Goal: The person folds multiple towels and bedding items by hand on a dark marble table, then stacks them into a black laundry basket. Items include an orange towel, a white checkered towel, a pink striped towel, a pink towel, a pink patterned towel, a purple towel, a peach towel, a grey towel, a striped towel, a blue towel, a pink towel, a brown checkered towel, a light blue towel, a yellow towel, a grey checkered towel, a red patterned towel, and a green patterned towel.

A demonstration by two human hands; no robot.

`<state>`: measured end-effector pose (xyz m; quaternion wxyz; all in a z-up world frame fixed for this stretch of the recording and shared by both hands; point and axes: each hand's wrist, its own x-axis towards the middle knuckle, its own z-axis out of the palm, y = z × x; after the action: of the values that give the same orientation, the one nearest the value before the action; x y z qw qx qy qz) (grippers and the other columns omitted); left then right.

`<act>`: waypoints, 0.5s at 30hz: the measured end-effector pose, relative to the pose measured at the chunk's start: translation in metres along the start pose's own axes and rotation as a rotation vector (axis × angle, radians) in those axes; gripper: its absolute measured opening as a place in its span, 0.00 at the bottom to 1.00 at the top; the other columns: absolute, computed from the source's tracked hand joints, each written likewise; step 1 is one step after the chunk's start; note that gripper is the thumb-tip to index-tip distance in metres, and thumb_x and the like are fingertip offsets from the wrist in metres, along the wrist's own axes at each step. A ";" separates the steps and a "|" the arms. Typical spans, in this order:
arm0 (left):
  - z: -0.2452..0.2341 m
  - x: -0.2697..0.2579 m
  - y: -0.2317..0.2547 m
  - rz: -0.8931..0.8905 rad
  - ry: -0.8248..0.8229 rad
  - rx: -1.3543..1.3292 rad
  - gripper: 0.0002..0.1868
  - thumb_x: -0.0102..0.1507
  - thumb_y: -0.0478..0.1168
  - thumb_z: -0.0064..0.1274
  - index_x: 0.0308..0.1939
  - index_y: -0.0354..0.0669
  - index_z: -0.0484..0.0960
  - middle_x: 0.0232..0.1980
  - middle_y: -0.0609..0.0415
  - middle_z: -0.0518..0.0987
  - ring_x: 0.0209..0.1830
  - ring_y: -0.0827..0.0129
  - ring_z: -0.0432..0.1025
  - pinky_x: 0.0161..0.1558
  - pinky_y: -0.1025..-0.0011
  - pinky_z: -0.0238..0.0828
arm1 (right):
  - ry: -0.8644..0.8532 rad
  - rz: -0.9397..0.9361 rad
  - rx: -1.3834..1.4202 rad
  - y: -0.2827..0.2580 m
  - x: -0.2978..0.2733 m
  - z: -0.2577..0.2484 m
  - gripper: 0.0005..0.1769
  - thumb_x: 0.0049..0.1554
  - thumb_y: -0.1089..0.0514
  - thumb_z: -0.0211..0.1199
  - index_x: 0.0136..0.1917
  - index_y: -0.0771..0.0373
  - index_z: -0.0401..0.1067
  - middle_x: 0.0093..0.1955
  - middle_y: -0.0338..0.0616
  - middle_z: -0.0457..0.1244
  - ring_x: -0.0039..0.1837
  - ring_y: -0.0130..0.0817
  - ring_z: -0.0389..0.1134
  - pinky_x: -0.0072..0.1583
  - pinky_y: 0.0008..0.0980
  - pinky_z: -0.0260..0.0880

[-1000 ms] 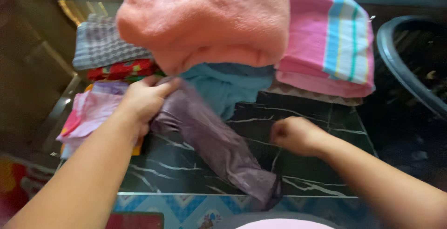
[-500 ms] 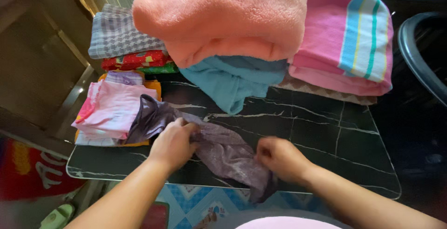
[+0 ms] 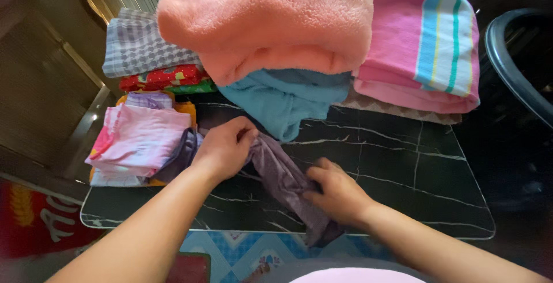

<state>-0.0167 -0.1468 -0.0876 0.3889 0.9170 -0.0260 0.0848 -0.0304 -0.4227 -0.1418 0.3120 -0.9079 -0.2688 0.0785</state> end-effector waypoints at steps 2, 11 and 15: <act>-0.002 0.004 -0.002 0.003 0.043 -0.014 0.13 0.65 0.47 0.52 0.45 0.42 0.81 0.43 0.39 0.83 0.47 0.43 0.76 0.46 0.54 0.72 | -0.026 0.139 0.151 0.008 0.005 -0.008 0.16 0.49 0.52 0.74 0.46 0.62 0.74 0.43 0.43 0.64 0.45 0.35 0.67 0.47 0.34 0.69; -0.022 -0.001 0.013 -0.156 -0.391 -0.051 0.20 0.53 0.52 0.67 0.42 0.43 0.85 0.34 0.46 0.84 0.34 0.60 0.77 0.40 0.63 0.74 | -0.125 0.400 0.536 0.034 0.009 -0.119 0.13 0.52 0.55 0.74 0.44 0.64 0.74 0.35 0.36 0.63 0.39 0.24 0.61 0.41 0.28 0.60; -0.022 0.007 0.008 0.066 -0.227 0.103 0.16 0.57 0.49 0.62 0.46 0.48 0.87 0.42 0.46 0.82 0.42 0.53 0.78 0.46 0.61 0.74 | -0.046 0.372 0.424 0.033 0.016 -0.130 0.16 0.56 0.50 0.70 0.49 0.65 0.81 0.41 0.42 0.69 0.46 0.28 0.67 0.49 0.31 0.68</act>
<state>-0.0141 -0.1365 -0.0659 0.3329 0.9381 -0.0957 -0.0057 0.0381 -0.5043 -0.0580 0.4691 -0.8540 -0.0821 0.2095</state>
